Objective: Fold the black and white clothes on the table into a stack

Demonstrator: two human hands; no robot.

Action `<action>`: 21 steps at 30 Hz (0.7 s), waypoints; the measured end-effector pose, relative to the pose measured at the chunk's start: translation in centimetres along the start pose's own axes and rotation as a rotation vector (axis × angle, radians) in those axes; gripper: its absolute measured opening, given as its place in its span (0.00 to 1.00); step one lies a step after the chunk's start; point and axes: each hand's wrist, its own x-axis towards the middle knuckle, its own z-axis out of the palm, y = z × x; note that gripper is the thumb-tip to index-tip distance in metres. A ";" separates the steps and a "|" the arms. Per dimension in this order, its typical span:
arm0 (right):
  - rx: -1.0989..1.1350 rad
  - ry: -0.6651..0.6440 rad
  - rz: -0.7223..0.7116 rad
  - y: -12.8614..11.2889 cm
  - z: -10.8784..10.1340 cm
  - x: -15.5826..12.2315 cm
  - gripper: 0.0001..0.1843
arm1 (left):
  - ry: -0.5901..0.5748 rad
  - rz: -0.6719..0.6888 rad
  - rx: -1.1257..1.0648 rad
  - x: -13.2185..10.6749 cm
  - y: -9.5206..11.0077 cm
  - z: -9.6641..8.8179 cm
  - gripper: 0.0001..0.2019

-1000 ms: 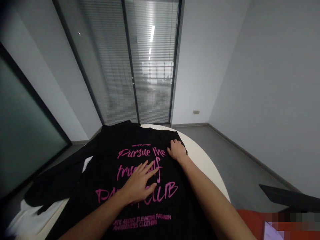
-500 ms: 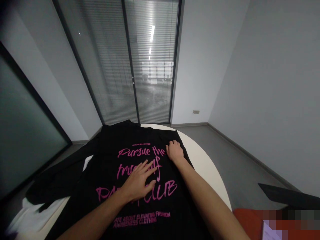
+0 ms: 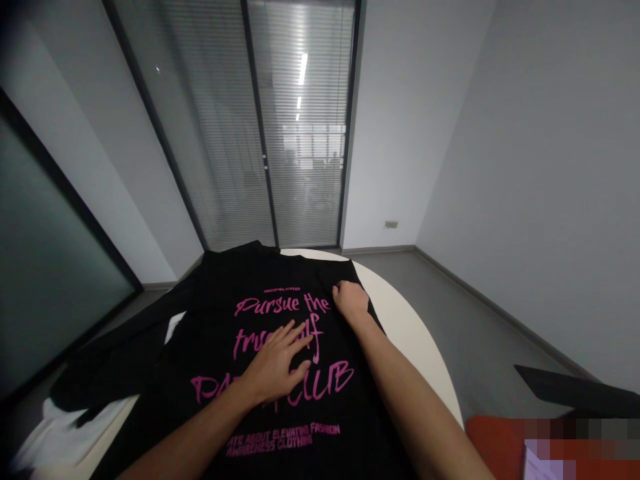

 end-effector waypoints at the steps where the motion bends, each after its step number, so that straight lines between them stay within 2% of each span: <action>1: 0.013 0.029 -0.028 0.1 0.4 0.0 0.24 | -0.002 0.000 0.002 0.0 0.0 0.0 0.28; 4: 0.005 0.039 -0.128 0.8 2.1 0.0 0.30 | -0.011 -0.003 0.003 0.0 -0.1 0.1 0.28; 8: 0.015 -0.161 -0.133 1.8 3.9 0.2 0.36 | -0.025 0.002 0.006 0.0 -0.1 -0.1 0.29; 10: 0.062 -0.182 -0.120 2.1 3.9 0.5 0.35 | -0.038 0.010 0.010 0.0 0.0 -0.2 0.30; 13: 0.132 -0.099 -0.082 2.6 2.8 1.1 0.31 | -0.047 0.015 0.013 0.0 0.0 -0.2 0.30; 15: 0.127 0.000 0.018 3.2 1.9 1.3 0.30 | -0.042 0.017 0.010 0.0 -0.1 -0.2 0.30; 17: 0.088 0.052 0.183 3.9 1.3 1.5 0.29 | -0.037 0.023 0.007 0.0 -0.2 -0.1 0.30; 19: 0.062 0.049 0.327 4.7 1.0 1.7 0.29 | -0.036 0.024 0.005 0.0 -0.2 0.0 0.30; 21: 0.067 0.009 0.393 5.5 1.0 1.9 0.31 | -0.040 0.017 0.005 0.0 -0.3 0.0 0.30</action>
